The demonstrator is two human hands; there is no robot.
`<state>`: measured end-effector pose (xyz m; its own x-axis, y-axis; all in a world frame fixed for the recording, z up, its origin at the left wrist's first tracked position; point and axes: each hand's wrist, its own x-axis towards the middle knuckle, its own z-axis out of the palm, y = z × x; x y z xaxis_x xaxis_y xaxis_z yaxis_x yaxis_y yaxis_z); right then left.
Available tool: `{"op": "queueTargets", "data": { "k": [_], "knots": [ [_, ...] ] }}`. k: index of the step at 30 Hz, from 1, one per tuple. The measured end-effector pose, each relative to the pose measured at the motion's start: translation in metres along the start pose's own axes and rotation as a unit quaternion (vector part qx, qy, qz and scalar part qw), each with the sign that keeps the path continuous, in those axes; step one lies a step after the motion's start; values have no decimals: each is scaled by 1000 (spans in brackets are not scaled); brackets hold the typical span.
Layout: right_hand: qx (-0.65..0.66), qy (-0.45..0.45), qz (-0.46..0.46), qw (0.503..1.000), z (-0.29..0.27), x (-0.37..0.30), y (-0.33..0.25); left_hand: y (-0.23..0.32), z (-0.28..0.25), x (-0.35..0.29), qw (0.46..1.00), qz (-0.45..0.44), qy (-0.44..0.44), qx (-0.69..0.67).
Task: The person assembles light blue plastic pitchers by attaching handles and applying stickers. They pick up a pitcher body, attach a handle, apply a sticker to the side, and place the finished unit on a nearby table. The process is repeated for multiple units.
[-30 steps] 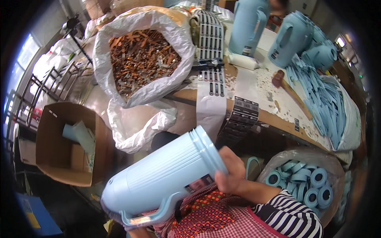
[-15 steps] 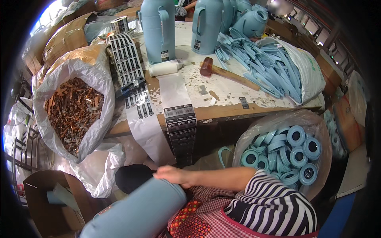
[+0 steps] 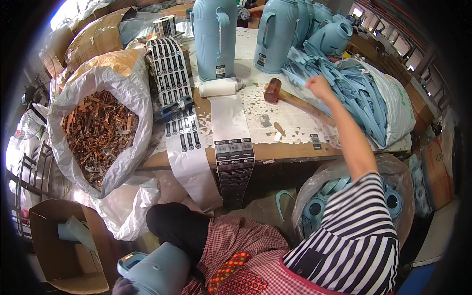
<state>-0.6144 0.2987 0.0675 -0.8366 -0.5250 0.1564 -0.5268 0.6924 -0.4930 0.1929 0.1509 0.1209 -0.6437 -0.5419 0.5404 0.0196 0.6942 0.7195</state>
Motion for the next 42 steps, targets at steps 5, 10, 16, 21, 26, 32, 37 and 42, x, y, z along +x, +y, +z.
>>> {"op": "queueTargets", "data": {
  "k": [5, 10, 16, 21, 26, 32, 37, 42],
  "knots": [
    [386, -94, -154, 904, -12, -150, -120, 25, -1, 33, 974, -211, -70, -54],
    [373, 14, -520, 768, 99, -318, -340, 11, 44, 113, 936, -325, 76, -111],
    [502, 8, -422, 755, 121, -354, -414, -9, 0, 90, 882, -331, 287, -171],
    [561, -557, -220, 572, 173, -378, -418, -13, -17, 17, 909, -313, 258, -95],
    [545, -622, -199, 527, 222, -396, -418, -60, 10, -60, 897, -322, 297, -57],
    [479, -681, 58, 550, 226, -403, -405, -65, 52, -51, 851, -360, 364, -117],
    [520, -657, 24, 545, 216, -402, -387, -44, 61, -29, 743, -472, 406, -246],
    [611, -579, -101, 530, 229, -424, -378, -38, 65, -46, 872, -359, 333, -26]
  ]
}}
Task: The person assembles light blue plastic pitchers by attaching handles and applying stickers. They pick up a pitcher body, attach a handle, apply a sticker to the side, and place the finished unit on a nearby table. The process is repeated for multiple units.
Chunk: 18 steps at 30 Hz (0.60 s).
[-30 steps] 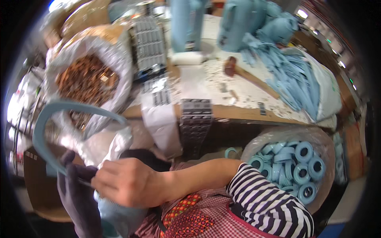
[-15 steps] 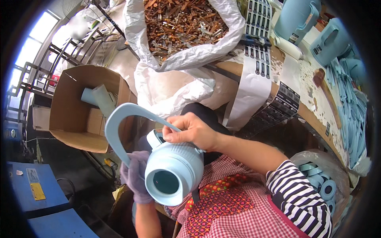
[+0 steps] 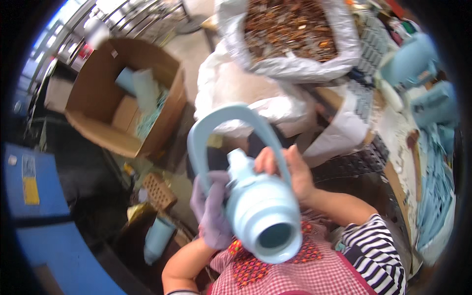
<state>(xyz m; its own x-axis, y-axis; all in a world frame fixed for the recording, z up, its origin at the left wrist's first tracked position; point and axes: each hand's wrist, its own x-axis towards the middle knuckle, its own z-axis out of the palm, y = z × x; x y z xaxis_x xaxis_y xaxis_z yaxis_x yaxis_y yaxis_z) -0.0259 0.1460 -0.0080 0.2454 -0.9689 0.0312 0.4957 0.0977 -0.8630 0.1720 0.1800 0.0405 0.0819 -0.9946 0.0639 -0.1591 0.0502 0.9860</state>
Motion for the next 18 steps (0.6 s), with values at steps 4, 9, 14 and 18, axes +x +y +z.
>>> {"op": "queueTargets", "data": {
  "k": [4, 9, 14, 18],
  "knots": [
    [65, -19, -59, 996, -27, 59, 21, 5, -39, 38, 714, 645, -16, 274],
    [-89, -170, 23, 981, -49, 74, -21, 54, 4, 109, 761, 603, 186, 150],
    [-129, 204, -100, 965, -111, -56, -175, -15, -89, 133, 993, 93, -21, 71],
    [-345, 338, -376, 791, -213, -107, -319, -122, -170, 109, 998, -44, 52, 10]
  ]
}}
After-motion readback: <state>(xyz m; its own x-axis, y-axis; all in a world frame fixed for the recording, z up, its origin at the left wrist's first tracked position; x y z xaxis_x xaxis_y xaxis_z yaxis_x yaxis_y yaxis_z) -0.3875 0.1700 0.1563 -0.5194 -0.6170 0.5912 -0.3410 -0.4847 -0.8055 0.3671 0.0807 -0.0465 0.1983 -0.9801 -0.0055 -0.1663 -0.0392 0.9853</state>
